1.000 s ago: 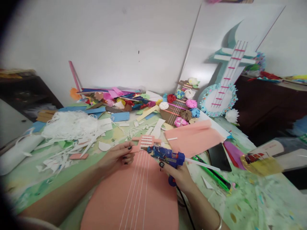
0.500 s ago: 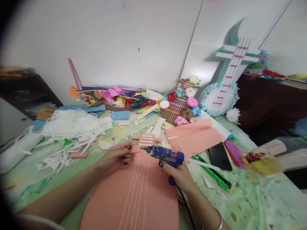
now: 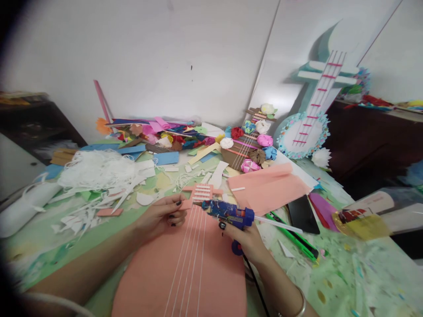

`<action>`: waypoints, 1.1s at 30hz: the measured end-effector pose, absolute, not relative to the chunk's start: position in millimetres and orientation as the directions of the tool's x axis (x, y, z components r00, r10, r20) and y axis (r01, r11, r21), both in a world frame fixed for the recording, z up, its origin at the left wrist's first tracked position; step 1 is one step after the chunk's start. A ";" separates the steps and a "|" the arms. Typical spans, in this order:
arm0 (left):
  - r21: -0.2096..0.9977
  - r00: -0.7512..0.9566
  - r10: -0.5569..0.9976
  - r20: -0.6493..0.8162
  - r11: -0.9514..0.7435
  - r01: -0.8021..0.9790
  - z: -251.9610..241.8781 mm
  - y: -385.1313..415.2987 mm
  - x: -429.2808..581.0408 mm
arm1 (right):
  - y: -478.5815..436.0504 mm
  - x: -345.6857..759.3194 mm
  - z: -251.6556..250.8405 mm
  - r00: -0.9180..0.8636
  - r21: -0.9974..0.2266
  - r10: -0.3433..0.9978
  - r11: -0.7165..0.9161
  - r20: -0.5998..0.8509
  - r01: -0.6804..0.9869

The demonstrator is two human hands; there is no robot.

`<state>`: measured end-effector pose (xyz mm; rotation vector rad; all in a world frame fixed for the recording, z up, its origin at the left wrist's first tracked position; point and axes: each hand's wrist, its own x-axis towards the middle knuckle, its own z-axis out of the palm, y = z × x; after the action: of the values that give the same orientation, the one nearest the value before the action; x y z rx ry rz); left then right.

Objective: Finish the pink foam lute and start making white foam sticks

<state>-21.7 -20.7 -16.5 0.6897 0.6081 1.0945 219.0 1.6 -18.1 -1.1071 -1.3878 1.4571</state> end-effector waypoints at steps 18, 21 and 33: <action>0.752 0.379 0.921 -0.090 0.312 -0.581 -17.8 -21.7 -21.3 | -1.0 219.4 -13.5 -0.343 -0.995 0.934 -0.099 -0.100 0.022; 0.754 0.386 0.918 -0.087 0.314 -0.577 -17.9 -21.5 -21.5 | -0.6 219.5 -14.0 -0.356 -0.994 0.928 -0.109 -0.107 0.015; 0.741 0.433 0.898 -0.081 0.345 -0.576 -17.9 -22.0 -20.4 | 2.0 219.5 -17.6 -0.298 -0.996 0.950 -0.090 -0.088 0.007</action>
<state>-20.4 -22.0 -17.9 0.7017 0.5343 1.0178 219.5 2.0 -17.6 -1.1120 -1.3806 1.5025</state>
